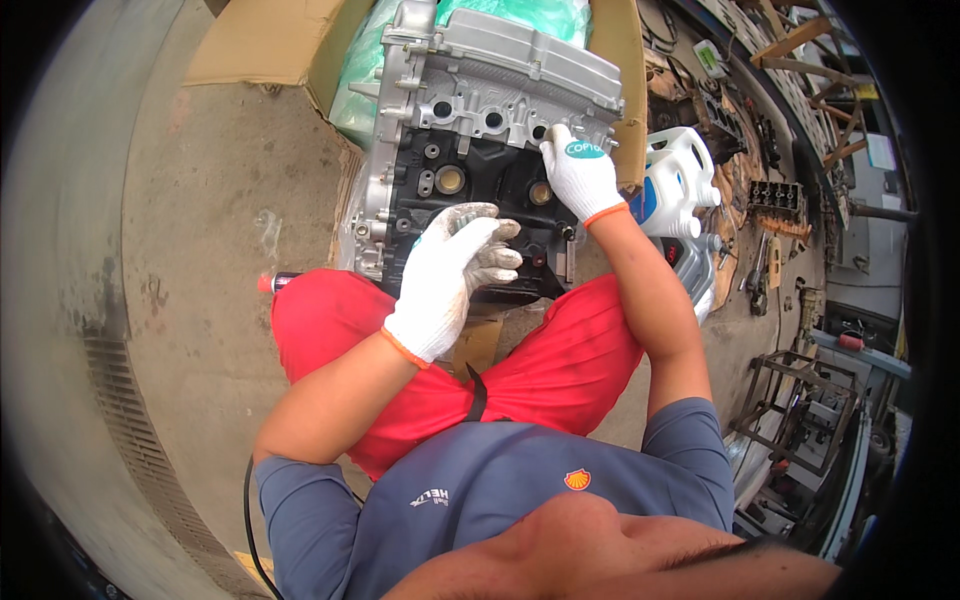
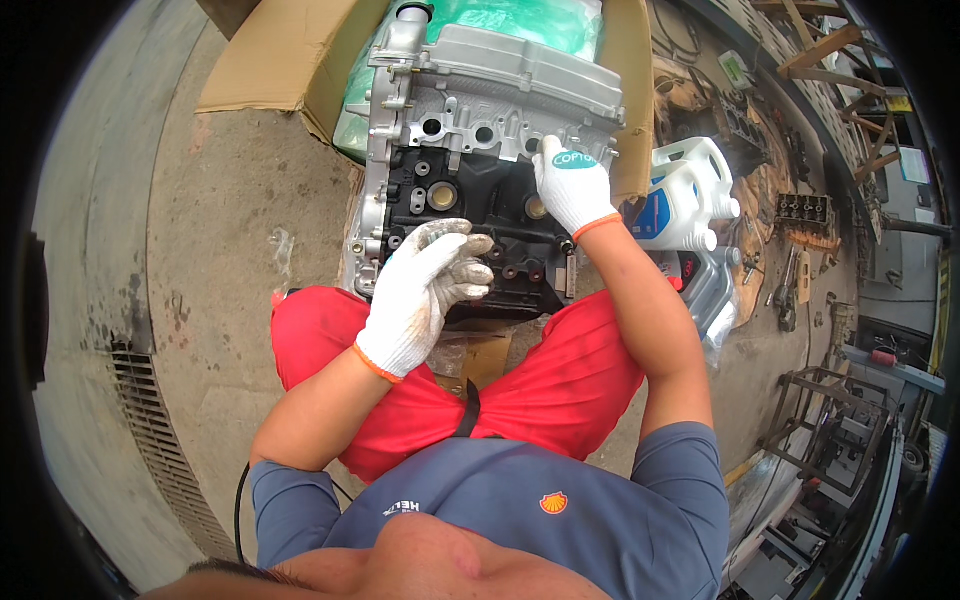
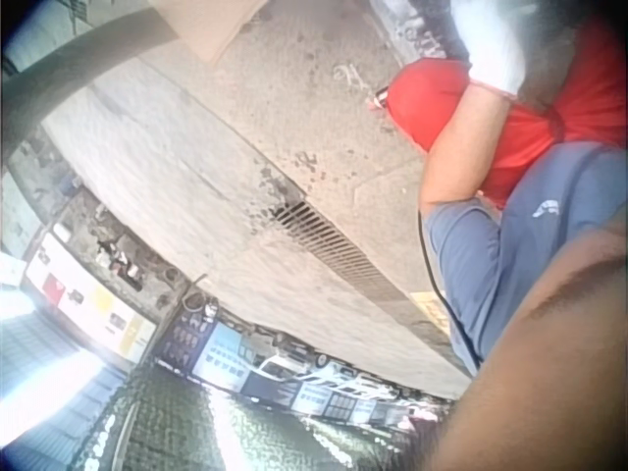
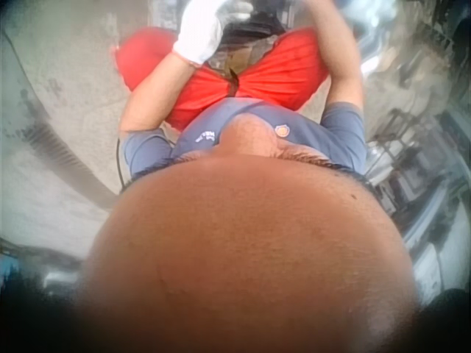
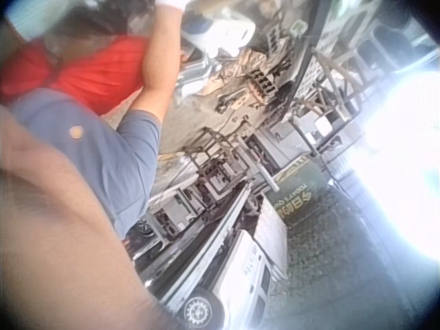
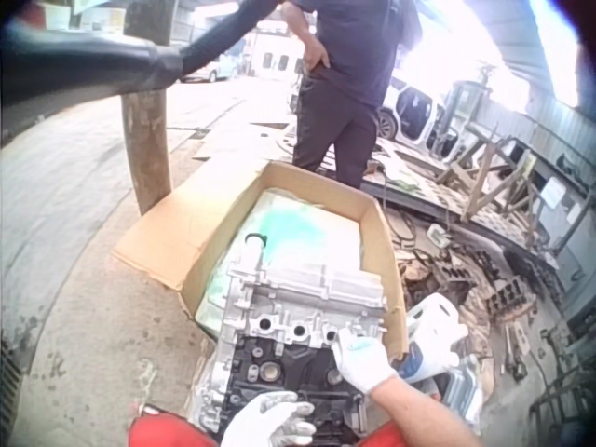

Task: The person sits on the floor and installs small metal components into the cylinder head of an engine block. They then retrieve a gasket from a box and place it onto the engine head.

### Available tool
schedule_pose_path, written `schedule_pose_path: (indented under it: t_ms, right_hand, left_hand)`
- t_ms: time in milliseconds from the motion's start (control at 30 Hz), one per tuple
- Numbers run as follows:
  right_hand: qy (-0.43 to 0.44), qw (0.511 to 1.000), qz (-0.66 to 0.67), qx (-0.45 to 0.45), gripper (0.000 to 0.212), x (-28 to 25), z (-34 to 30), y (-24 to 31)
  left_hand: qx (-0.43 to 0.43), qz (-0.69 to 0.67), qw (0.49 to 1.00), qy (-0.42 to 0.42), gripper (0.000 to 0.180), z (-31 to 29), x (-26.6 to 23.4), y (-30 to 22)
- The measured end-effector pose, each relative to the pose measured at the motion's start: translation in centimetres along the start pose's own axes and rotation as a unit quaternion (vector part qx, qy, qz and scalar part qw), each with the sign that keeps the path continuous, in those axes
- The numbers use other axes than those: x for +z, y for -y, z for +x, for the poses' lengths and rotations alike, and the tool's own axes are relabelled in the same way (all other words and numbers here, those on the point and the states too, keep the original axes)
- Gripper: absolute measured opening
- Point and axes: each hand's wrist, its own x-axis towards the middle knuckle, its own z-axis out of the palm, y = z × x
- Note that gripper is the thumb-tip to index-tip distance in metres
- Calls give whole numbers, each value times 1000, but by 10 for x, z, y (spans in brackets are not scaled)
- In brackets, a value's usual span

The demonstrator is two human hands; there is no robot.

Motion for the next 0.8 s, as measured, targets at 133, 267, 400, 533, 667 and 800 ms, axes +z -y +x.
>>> schedule_pose_path:
  t_ms: [133, 267, 400, 533, 667, 800]
  right_hand:
    - [-17, 1000, 14, -2, 23, 2, 0, 0]
    - [20, 1000, 12, 4, 23, -4, -3, 2]
    - [11, 1000, -2, -24, 25, -3, -6, -3]
    - [-11, 999, -22, -26, 27, 6, -5, -5]
    - [-39, 997, -57, -22, 28, 14, -3, -4]
    - [-45, 997, -61, -21, 30, 11, -1, -2]
  left_hand:
    - [1, -6, 1000, -3, 27, -1, 0, -2]
    - [-4, -15, 1000, -13, 25, -1, 1, -3]
    - [-14, -34, 999, -3, 29, -1, 2, -3]
    - [-20, -50, 998, 28, 37, 1, -5, 1]
    - [-12, -74, 996, 56, 41, 5, -7, 5]
    - [-5, -82, 993, 88, 37, 2, -6, 2]
